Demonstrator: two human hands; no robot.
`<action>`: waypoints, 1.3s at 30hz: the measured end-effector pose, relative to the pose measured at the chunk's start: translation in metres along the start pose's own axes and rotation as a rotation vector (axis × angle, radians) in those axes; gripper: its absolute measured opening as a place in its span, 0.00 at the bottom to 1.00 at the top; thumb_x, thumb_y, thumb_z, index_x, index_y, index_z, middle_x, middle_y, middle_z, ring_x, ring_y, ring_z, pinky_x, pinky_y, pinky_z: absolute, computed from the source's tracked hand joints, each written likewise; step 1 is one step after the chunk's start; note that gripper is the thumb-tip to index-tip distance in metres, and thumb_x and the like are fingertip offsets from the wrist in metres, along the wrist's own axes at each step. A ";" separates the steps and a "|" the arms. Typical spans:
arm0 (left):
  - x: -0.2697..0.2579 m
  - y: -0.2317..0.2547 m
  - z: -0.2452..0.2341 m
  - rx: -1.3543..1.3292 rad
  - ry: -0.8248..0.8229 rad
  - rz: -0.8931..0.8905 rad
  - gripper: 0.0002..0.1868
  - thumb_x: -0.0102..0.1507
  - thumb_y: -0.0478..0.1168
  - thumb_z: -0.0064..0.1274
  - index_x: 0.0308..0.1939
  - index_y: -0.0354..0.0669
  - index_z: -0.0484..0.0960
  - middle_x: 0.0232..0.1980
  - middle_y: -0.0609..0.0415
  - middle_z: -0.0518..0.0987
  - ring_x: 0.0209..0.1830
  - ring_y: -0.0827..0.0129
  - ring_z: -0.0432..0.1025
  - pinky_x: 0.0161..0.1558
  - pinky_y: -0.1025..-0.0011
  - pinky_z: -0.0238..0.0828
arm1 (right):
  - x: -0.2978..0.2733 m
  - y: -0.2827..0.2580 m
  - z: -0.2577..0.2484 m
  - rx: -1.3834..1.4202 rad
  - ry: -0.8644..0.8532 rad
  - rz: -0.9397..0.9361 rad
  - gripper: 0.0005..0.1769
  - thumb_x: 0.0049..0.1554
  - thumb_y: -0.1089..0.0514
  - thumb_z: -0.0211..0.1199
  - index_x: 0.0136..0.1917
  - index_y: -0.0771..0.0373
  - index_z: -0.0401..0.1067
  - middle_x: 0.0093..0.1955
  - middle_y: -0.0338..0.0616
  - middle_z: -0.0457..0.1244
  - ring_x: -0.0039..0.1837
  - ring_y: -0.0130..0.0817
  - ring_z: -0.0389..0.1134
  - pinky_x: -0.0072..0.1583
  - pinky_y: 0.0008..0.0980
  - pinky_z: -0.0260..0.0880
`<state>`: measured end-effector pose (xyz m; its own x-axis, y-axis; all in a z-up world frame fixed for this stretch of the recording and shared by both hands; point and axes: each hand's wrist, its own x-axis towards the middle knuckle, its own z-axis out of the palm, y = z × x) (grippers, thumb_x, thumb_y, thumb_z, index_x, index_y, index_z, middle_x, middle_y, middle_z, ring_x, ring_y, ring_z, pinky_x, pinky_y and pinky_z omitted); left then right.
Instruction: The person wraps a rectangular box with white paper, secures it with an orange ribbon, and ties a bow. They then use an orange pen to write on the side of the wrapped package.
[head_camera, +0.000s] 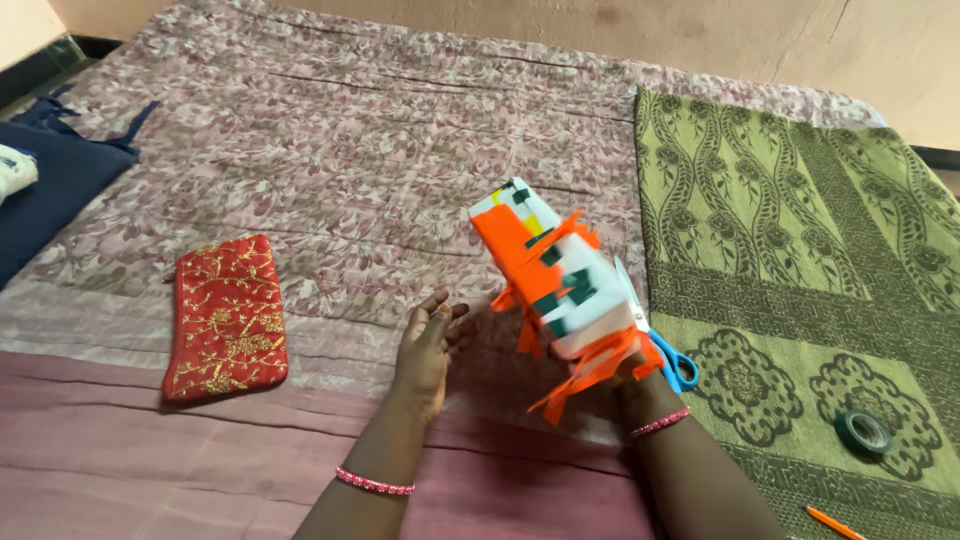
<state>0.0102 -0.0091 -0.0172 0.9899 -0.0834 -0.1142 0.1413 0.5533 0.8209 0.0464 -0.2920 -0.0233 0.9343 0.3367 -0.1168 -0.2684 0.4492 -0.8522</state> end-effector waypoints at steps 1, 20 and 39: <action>0.002 0.000 -0.001 -0.001 -0.026 0.019 0.32 0.68 0.50 0.46 0.74 0.45 0.63 0.61 0.47 0.76 0.58 0.60 0.72 0.58 0.60 0.70 | 0.003 0.003 -0.006 0.004 0.028 0.013 0.43 0.54 0.41 0.56 0.78 0.62 0.56 0.72 0.55 0.62 0.69 0.49 0.66 0.67 0.50 0.68; -0.002 -0.002 0.006 0.119 0.030 0.110 0.59 0.53 0.67 0.61 0.78 0.56 0.44 0.69 0.49 0.66 0.68 0.55 0.65 0.59 0.51 0.72 | -0.007 0.033 0.005 -0.277 0.057 -0.518 0.63 0.51 0.41 0.64 0.85 0.51 0.28 0.75 0.57 0.52 0.72 0.51 0.59 0.67 0.50 0.66; 0.019 -0.002 -0.026 -0.243 0.152 0.187 0.31 0.63 0.53 0.57 0.66 0.40 0.73 0.62 0.52 0.79 0.62 0.64 0.73 0.59 0.64 0.73 | 0.004 -0.003 -0.015 -0.344 0.061 -0.550 0.59 0.58 0.24 0.59 0.84 0.67 0.48 0.74 0.52 0.59 0.71 0.47 0.63 0.66 0.49 0.65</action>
<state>0.0284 0.0102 -0.0358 0.9857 0.1525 -0.0711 -0.0640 0.7305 0.6799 0.0547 -0.3044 -0.0284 0.9284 0.0806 0.3628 0.3337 0.2490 -0.9092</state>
